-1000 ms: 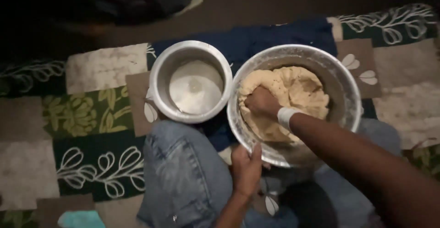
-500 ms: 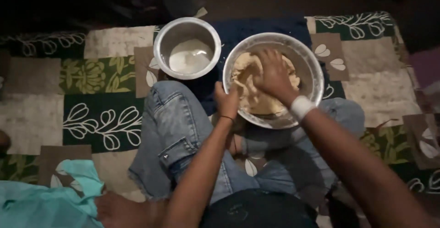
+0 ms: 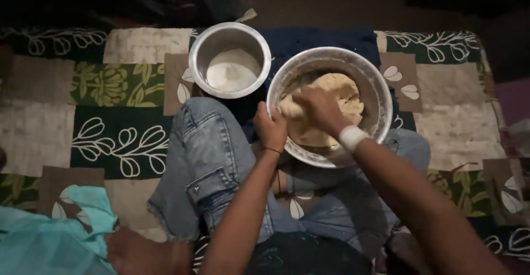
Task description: The person kneads dough inside a bowl by hand, repeatedly punching, turning, and pressing it.
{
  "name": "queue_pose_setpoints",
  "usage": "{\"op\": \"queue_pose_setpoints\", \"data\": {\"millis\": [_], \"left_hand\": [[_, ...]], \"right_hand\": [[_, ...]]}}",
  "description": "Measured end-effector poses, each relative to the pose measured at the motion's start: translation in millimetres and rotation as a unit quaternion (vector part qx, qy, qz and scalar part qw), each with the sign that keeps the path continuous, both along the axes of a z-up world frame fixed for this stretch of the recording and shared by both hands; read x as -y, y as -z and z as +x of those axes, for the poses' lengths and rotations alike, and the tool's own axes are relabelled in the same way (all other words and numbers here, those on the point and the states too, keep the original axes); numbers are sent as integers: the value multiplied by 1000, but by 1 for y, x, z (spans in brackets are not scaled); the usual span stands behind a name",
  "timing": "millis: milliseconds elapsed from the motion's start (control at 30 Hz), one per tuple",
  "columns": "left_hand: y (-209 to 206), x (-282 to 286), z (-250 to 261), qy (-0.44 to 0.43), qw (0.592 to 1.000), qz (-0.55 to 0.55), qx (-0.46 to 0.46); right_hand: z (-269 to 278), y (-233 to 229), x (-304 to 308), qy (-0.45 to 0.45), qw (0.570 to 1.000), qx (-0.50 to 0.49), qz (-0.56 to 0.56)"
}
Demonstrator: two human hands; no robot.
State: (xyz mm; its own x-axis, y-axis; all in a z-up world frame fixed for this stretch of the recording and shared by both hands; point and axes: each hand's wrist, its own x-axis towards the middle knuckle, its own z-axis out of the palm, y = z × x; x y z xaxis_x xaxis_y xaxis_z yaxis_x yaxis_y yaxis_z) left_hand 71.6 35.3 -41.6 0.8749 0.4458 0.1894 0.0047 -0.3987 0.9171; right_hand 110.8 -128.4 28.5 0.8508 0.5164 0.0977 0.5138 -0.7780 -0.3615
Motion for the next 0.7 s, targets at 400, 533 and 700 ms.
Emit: {"op": "queue_pose_setpoints", "data": {"millis": [400, 533, 700], "left_hand": [[-22, 7, -7, 44, 999, -22, 9], [-28, 5, -4, 60, 998, 7, 17], [-37, -6, -1, 88, 996, -17, -9]], "right_hand": [[-106, -94, 70, 29, 996, -54, -68], [-75, -82, 65, 2, 997, -59, -49], [-13, -78, 33, -58, 998, 10, -15]]}}
